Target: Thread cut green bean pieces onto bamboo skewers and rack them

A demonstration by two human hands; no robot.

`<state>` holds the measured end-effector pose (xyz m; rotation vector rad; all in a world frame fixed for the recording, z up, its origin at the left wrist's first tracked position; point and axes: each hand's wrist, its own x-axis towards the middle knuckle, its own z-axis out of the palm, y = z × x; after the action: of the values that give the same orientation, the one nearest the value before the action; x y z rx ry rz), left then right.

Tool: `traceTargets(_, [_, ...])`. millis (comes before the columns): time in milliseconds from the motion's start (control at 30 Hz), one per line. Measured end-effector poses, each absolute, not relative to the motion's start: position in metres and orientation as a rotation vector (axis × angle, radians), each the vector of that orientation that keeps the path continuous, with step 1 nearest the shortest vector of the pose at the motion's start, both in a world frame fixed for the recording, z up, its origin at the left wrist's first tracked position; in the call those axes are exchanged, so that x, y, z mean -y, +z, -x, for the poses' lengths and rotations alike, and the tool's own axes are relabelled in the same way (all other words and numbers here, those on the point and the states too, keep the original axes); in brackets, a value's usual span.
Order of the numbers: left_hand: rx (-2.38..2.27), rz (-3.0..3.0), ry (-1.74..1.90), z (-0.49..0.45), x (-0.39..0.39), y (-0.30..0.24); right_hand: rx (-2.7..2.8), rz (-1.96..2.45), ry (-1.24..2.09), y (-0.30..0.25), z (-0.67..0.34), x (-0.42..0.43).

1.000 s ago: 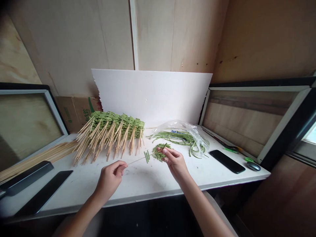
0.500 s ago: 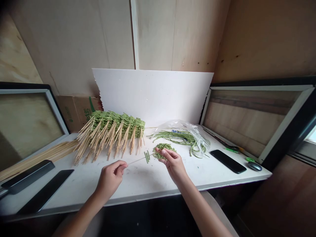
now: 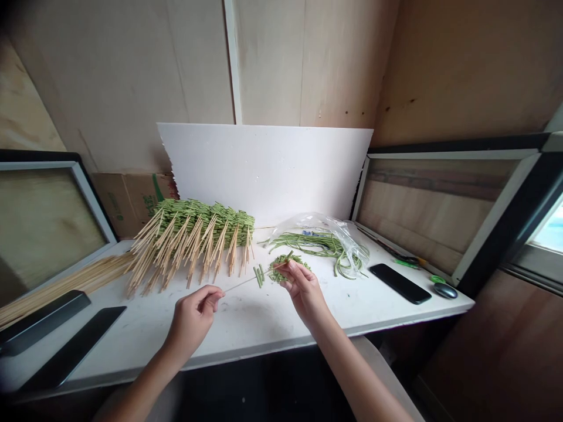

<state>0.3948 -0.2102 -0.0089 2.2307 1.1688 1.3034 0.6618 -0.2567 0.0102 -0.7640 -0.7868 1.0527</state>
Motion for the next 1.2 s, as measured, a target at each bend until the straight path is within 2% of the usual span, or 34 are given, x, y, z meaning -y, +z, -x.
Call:
traceTargets(300, [-1.060,-2.236,1.289,-0.403,0.215,-0.015,0.716,0.901,0.825,0.016,-0.659,0.256])
traceTargets(767, [-1.094,-2.245,1.341,-0.406,0.224,-0.013,0.690,0.892,0.887,-0.014,-0.616,0.258])
traceTargets(1200, [-1.094,-2.250,1.261,-0.405,0.219,-0.015,0.706,0.910,0.935,-0.004,-0.631,0.258])
